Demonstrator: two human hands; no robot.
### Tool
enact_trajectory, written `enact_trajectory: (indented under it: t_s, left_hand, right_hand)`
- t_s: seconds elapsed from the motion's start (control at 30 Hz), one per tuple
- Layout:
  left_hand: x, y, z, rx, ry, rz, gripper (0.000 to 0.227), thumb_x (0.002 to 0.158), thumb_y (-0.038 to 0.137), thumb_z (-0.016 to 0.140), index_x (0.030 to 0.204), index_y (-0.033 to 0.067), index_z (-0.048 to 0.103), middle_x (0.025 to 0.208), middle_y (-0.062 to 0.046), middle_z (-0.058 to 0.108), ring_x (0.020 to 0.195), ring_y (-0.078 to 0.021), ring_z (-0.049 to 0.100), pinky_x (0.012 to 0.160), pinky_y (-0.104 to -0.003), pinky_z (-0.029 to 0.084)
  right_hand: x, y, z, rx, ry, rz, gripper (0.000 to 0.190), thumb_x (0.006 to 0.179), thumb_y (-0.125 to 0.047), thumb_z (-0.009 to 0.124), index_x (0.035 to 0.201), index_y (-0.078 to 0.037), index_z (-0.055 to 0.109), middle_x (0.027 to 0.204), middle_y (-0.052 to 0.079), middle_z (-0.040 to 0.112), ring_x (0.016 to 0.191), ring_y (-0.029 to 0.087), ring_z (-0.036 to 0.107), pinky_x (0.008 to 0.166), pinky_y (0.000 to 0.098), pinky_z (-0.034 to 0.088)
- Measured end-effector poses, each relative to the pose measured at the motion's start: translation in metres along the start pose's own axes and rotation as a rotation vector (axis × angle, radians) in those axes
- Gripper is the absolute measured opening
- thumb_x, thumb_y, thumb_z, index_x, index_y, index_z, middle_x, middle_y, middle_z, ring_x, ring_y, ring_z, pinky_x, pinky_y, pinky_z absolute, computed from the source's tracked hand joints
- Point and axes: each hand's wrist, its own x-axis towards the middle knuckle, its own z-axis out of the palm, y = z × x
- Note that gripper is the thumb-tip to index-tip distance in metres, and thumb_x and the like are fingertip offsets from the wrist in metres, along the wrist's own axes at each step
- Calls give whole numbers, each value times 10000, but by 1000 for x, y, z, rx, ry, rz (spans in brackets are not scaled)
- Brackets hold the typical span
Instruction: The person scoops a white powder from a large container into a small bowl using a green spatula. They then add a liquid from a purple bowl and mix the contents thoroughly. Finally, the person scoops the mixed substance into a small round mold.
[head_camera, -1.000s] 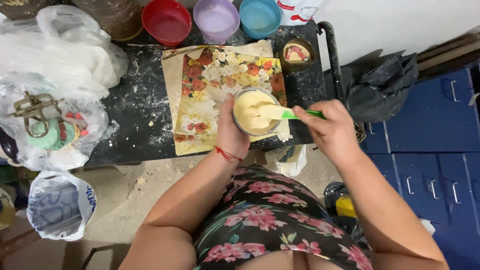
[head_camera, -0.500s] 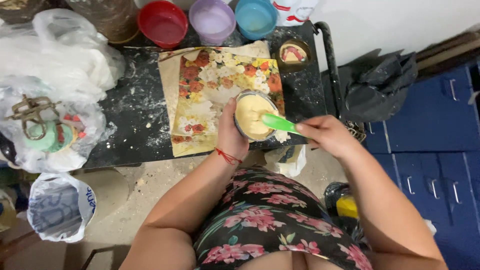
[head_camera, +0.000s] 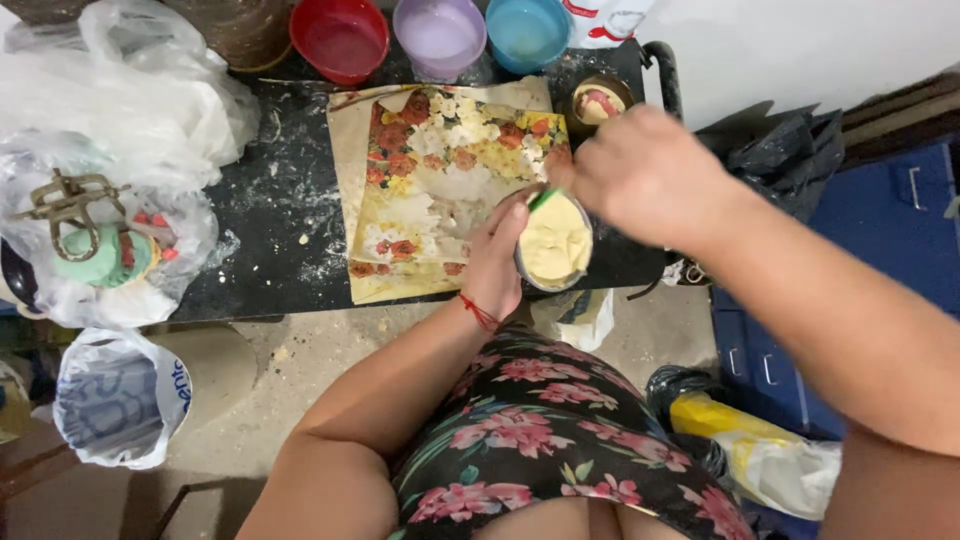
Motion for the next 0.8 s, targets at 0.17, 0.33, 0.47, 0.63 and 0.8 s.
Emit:
enact_trajectory:
  t_s: [0.17,0.33,0.47,0.63,0.8]
  left_hand:
    - [2,24,8,-40,160,140,522,942,281,724,1374,-1,643,1255,-200,684,1137,-276,668,932,-405,616]
    - [6,15,-3,-89,227,192,457,1030,260,642,1443,66,613,1375,-198,632,1236,-282,621,1017,-427,584]
    - [10,13,-4,-48,168,168,500,1042,315,627,1441,14,608,1358,-297,621,1249,-359,611,1039,-479,561]
    - [11,20,-9,-18,167,250,512,994,321,679,1372,-23,651,1257,-270,686,1178,-323,669,987,-452,598]
    - [16,20,-19,-13,269,264,513,1000,360,690,1391,30,652,1280,-247,678,1184,-336,671,1001,-475,589]
  right_hand:
    - [-4,-25,-8,183,-588,468,291,949,-393,703,874,-126,789,749,75,767,745,299,774,673,445,616]
    - [31,-54,-36,568,-931,697,348,1005,-422,560,1137,-219,809,966,102,814,962,333,781,858,490,606]
    - [27,-29,-28,500,-730,576,327,1049,-336,547,1203,-165,780,883,104,793,880,260,781,841,389,625]
    - [-13,-30,15,157,-283,300,254,1075,-394,630,1004,-228,809,601,-51,635,559,79,594,594,192,495]
    - [-8,-70,-2,570,-546,565,277,1028,-333,624,1058,-117,796,680,83,743,714,262,725,683,395,572]
